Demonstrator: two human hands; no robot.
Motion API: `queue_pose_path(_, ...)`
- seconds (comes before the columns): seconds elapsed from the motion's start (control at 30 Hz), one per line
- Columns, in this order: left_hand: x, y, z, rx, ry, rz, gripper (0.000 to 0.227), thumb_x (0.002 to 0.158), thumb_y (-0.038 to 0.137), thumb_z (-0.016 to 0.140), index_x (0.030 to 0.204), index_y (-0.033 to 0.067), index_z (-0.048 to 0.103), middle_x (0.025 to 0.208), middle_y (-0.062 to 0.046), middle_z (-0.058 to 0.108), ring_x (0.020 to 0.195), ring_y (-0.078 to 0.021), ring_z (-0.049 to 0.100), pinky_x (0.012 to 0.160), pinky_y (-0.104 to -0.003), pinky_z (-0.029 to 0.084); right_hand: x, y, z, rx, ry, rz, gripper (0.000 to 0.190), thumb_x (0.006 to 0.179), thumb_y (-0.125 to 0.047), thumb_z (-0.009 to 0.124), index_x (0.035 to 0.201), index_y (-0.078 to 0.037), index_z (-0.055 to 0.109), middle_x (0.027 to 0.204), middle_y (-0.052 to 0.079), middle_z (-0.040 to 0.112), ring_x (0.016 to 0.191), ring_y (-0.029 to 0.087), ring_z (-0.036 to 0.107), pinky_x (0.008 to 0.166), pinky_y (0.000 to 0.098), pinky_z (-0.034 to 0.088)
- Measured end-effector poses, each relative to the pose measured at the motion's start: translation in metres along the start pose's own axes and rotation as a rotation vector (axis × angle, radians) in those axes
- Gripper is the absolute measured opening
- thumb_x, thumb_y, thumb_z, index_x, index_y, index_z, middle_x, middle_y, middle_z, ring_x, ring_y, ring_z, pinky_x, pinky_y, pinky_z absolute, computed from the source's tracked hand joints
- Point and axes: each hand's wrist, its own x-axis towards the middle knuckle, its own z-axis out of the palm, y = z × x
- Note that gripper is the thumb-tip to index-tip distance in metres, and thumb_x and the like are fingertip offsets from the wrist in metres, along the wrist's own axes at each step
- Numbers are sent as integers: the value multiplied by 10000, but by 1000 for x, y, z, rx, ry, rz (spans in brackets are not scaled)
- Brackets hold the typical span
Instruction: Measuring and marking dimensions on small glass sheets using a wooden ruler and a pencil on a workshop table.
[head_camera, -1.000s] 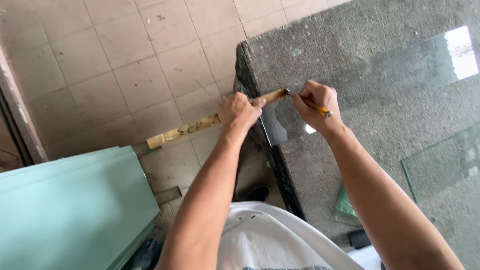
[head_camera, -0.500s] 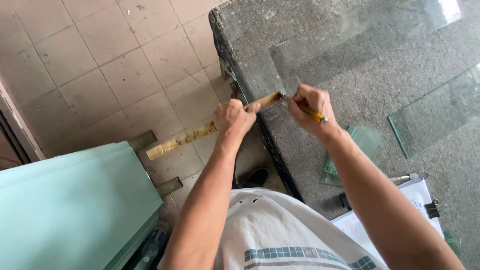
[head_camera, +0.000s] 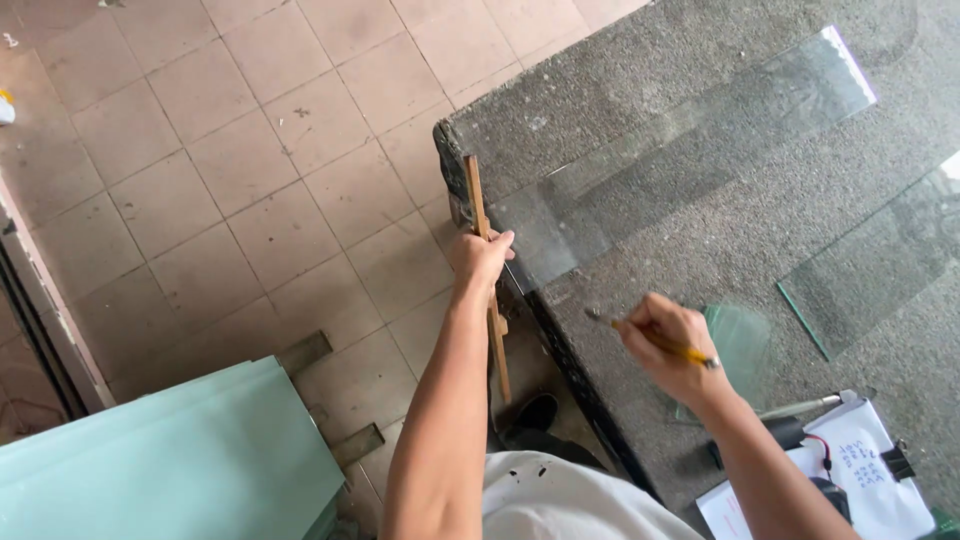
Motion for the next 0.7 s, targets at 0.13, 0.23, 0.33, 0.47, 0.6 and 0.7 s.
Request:
queue_pose_path(0.13,-13,7,-64,-107,-5,-89,186,834,331,812,860,151,775,688,-9,776,609,-88,706,587,-270,532,-20,-14,5,-44,-17,-76,262,887,-206,718,694,-149,551,563,-39,564,486,104,430,458,299,361)
queue_pose_path(0.23,-7,-48,-119,-140,-2,-169,219,804,294,811,672,143,722,644,-45,756,404,-96,428,377,-277,318,-44,-16,12,109,-16,18,251,876,-162,726,701,-131,548,528,-37,463,486,80,351,449,269,313)
queue_pose_path(0.33,-37,2,-151,-72,-93,-125,232,886,272,762,717,146,666,725,-72,776,668,-155,680,718,-306,512,-34,-15,14,50,36,140,306,875,-259,714,687,-130,510,569,-31,447,544,101,353,487,305,326)
queue_pose_path(0.47,-108,45,-102,-77,-457,150,139,802,118,786,715,119,678,629,-64,748,585,-121,684,621,-254,523,-36,-21,26,457,64,151,257,960,-205,462,1082,-70,644,996,80,651,839,174,573,672,310,462)
queue_pose_path(0.6,-158,115,-56,239,-655,413,229,798,227,770,640,162,619,603,55,723,599,-104,642,646,-301,506,-34,21,41,720,73,212,397,996,-338,656,705,-68,664,633,-42,511,581,87,403,549,278,301)
queue_pose_path(0.7,-133,88,-37,175,-189,266,457,665,456,910,988,238,672,893,38,800,849,-197,746,763,-355,536,-55,62,23,544,358,297,309,1013,-264,651,737,-129,624,686,-48,527,648,90,475,615,276,361)
